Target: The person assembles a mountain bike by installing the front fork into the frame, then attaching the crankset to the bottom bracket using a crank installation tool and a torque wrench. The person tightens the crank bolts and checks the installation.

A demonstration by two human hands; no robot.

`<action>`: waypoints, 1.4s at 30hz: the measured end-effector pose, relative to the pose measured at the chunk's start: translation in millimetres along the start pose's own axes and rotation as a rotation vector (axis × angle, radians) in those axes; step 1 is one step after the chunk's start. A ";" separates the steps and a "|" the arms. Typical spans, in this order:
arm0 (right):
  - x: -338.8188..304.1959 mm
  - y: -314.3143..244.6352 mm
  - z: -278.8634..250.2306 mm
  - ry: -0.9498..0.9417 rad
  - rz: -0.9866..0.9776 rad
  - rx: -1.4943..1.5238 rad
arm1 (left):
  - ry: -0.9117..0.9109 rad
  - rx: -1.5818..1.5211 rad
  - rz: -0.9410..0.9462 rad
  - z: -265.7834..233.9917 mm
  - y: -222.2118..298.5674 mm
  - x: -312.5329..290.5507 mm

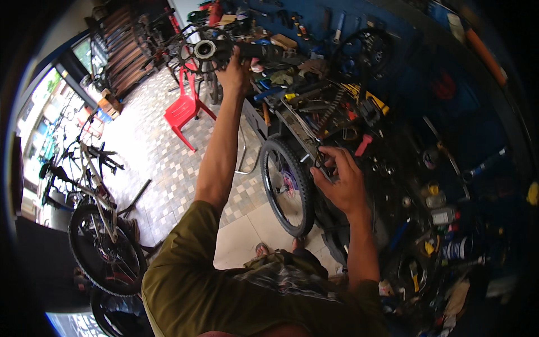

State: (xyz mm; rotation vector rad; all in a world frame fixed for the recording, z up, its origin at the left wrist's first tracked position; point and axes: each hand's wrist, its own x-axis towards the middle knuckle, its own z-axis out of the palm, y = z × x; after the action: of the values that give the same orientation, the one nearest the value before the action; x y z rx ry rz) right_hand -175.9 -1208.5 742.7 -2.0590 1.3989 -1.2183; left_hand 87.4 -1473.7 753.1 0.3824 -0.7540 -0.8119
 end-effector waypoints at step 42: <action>42.3 -195.2 482.6 -0.988 -0.082 0.772 | 0.609 0.120 -0.413 -422.3 420.1 -209.3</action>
State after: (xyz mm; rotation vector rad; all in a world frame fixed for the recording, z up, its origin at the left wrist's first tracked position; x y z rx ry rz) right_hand 332.9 -1237.2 628.1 -1.7045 0.3035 -0.4550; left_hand 515.6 -1031.9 610.9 0.8652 -0.1496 -0.9685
